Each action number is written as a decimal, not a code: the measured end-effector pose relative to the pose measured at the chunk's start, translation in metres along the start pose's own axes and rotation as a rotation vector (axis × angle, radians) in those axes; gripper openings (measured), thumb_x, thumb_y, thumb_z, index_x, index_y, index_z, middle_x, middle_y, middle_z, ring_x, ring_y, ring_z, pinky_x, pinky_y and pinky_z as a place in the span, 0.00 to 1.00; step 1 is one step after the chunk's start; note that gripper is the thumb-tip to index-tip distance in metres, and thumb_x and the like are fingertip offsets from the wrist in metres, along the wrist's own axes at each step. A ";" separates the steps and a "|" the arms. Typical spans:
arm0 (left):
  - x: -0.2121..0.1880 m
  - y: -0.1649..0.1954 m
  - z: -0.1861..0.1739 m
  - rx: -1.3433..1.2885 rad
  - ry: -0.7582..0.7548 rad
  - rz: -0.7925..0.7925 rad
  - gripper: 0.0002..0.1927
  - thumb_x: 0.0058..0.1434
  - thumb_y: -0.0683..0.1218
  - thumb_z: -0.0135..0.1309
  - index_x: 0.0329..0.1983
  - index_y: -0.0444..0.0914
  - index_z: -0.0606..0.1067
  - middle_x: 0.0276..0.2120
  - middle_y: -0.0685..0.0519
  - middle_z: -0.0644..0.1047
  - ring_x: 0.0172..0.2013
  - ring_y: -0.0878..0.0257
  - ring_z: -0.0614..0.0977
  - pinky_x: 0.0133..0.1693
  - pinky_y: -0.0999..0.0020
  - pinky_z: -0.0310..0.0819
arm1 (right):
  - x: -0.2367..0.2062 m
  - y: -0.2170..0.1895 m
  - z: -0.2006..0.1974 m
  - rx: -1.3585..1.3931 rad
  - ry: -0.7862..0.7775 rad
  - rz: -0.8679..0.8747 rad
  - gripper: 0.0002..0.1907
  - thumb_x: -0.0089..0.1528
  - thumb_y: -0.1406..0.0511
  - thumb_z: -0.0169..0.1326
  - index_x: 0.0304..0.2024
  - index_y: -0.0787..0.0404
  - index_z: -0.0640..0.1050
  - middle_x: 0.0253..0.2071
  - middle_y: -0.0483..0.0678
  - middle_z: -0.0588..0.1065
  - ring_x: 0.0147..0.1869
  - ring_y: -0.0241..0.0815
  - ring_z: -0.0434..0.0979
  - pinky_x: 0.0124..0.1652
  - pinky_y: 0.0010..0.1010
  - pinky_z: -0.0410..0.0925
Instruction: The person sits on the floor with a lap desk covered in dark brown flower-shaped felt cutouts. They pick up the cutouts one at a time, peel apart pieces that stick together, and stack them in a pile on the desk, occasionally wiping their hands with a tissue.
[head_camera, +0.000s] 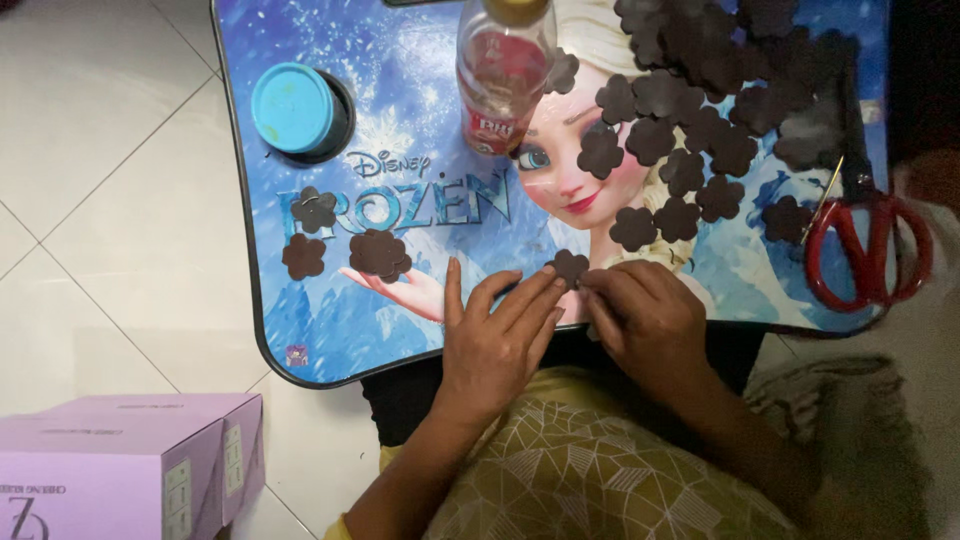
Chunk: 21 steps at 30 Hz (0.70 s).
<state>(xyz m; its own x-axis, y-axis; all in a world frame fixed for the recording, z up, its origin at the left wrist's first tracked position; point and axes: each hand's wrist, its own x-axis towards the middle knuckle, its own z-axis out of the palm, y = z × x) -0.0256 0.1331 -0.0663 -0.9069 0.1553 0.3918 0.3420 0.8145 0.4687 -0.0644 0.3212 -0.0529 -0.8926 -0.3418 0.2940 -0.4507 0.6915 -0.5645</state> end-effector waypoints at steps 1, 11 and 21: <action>0.000 -0.001 -0.004 -0.021 0.001 -0.016 0.19 0.62 0.47 0.63 0.57 0.42 0.80 0.57 0.60 0.78 0.54 0.58 0.76 0.70 0.36 0.51 | 0.001 -0.002 0.000 -0.022 0.021 -0.023 0.11 0.55 0.71 0.65 0.41 0.61 0.81 0.38 0.50 0.77 0.42 0.52 0.78 0.41 0.40 0.71; -0.007 -0.055 -0.062 0.291 0.206 -0.387 0.18 0.64 0.49 0.63 0.57 0.45 0.80 0.60 0.57 0.77 0.59 0.55 0.75 0.72 0.37 0.44 | 0.009 -0.020 0.007 0.147 -0.144 -0.285 0.14 0.54 0.72 0.63 0.43 0.62 0.77 0.51 0.53 0.77 0.56 0.55 0.78 0.55 0.42 0.71; -0.010 -0.079 -0.076 0.219 0.163 -0.516 0.26 0.59 0.54 0.64 0.59 0.43 0.78 0.63 0.53 0.73 0.64 0.52 0.69 0.70 0.37 0.41 | 0.040 0.017 0.004 0.016 0.104 -0.070 0.04 0.66 0.72 0.60 0.43 0.64 0.79 0.50 0.53 0.79 0.57 0.52 0.79 0.58 0.38 0.69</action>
<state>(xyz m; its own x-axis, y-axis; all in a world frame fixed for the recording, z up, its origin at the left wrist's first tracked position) -0.0251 0.0249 -0.0474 -0.8870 -0.3662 0.2812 -0.2088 0.8613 0.4631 -0.1080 0.3164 -0.0534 -0.8533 -0.3209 0.4110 -0.5131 0.6574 -0.5518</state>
